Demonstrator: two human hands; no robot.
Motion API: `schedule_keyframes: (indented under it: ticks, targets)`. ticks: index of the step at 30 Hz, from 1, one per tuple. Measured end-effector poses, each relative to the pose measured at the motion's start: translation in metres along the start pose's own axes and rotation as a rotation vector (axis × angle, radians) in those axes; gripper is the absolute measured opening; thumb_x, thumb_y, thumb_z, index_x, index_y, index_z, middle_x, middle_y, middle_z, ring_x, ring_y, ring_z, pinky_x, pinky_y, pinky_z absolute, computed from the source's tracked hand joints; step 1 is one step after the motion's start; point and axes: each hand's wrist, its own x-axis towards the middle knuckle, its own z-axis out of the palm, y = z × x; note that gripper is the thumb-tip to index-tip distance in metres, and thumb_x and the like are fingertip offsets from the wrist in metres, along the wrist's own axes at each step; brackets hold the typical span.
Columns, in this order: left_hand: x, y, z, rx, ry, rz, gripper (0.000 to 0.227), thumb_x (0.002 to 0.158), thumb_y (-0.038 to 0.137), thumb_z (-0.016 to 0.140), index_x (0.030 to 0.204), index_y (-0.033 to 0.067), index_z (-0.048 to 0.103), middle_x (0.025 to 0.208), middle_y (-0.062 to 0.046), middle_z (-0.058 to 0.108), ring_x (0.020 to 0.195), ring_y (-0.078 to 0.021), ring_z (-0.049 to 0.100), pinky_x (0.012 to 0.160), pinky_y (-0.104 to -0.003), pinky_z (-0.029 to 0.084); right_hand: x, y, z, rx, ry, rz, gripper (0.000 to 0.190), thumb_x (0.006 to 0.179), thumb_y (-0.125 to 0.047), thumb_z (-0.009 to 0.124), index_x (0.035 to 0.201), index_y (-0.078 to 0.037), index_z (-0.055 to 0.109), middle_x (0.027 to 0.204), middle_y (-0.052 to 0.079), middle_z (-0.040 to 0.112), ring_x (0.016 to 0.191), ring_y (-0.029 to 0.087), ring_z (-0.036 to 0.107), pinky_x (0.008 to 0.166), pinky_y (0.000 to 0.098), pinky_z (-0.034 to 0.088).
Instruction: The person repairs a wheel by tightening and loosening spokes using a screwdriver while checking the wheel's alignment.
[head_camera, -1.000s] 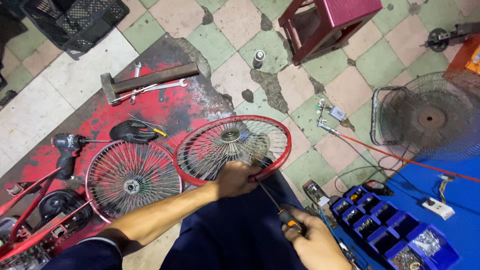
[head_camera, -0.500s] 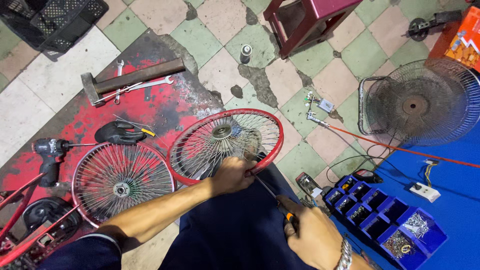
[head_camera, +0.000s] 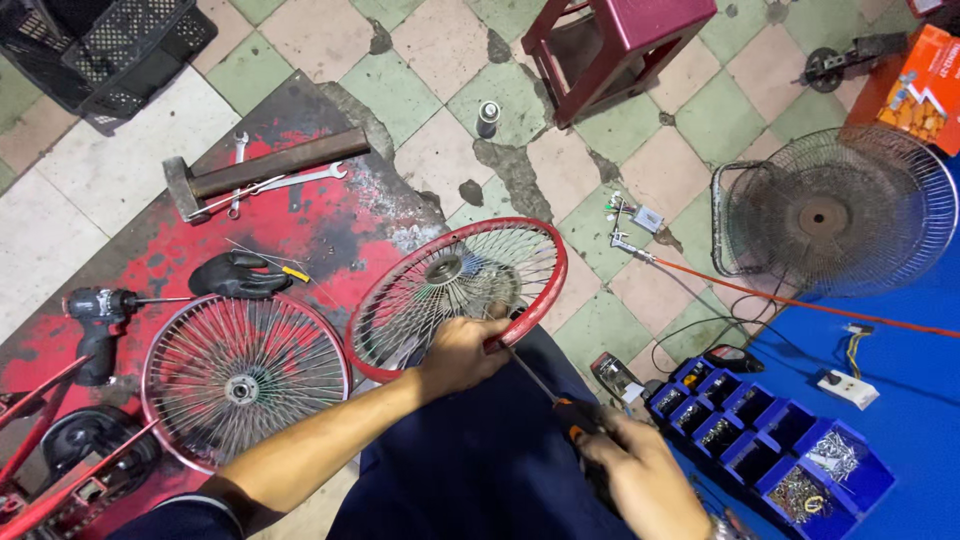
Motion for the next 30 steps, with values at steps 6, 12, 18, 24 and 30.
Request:
schedule_keyframes:
  ticks: [6,12,18,24,30]
  targets:
    - [-0.003,-0.003,-0.001,0.005,0.037,0.028,0.038,0.076,0.025,0.079,0.110,0.0093,0.074,0.077,-0.014,0.071,0.071,-0.0339,0.070,0.067,-0.046,0.053,-0.008,-0.012,0.008,0.674,-0.032,0.635,0.044,0.095,-0.013,0.069,0.135,-0.006,0.051,0.064,0.008,0.051,0.039,0.013,0.033,0.035,0.0295,0.018]
    - [-0.006,-0.010,0.004,-0.011,0.030,0.016,0.040,0.075,0.026,0.078,0.111,0.0086,0.074,0.079,-0.013,0.073,0.071,-0.0316,0.072,0.066,-0.043,0.056,-0.009,-0.023,0.030,0.666,-0.008,0.668,0.042,0.094,-0.016,0.064,0.136,-0.012,0.065,0.057,0.008,0.047,0.030,0.012,0.025,0.030,0.0284,0.012]
    - [-0.005,-0.012,0.003,-0.004,-0.015,0.037,0.040,0.071,0.020,0.076,0.109,0.0067,0.075,0.075,-0.013,0.071,0.068,-0.0323,0.071,0.064,-0.042,0.056,-0.010,-0.012,0.039,0.540,0.100,0.627,0.041,0.092,-0.016,0.066,0.131,-0.010,0.071,0.056,0.009,0.047,0.031,0.014,0.029,0.032,0.0300,0.019]
    - [-0.004,-0.012,0.004,-0.011,-0.008,0.062,0.040,0.072,0.020,0.076,0.109,0.0068,0.074,0.073,-0.015,0.070,0.067,-0.0329,0.071,0.062,-0.043,0.055,-0.013,-0.008,0.047,0.020,0.151,0.284,0.042,0.086,-0.014,0.072,0.126,-0.004,0.073,0.096,0.010,0.080,0.090,0.016,0.073,0.085,0.0270,0.052]
    - [-0.004,-0.016,0.007,0.031,-0.072,0.087,0.033,0.073,0.022,0.078,0.101,0.0059,0.073,0.069,-0.016,0.068,0.065,-0.0362,0.068,0.059,-0.047,0.053,-0.017,-0.062,0.043,-0.536,0.080,0.341,0.052,0.086,-0.033,0.072,0.136,-0.019,0.065,0.096,0.018,0.079,0.094,0.028,0.079,0.090,0.0378,0.058]
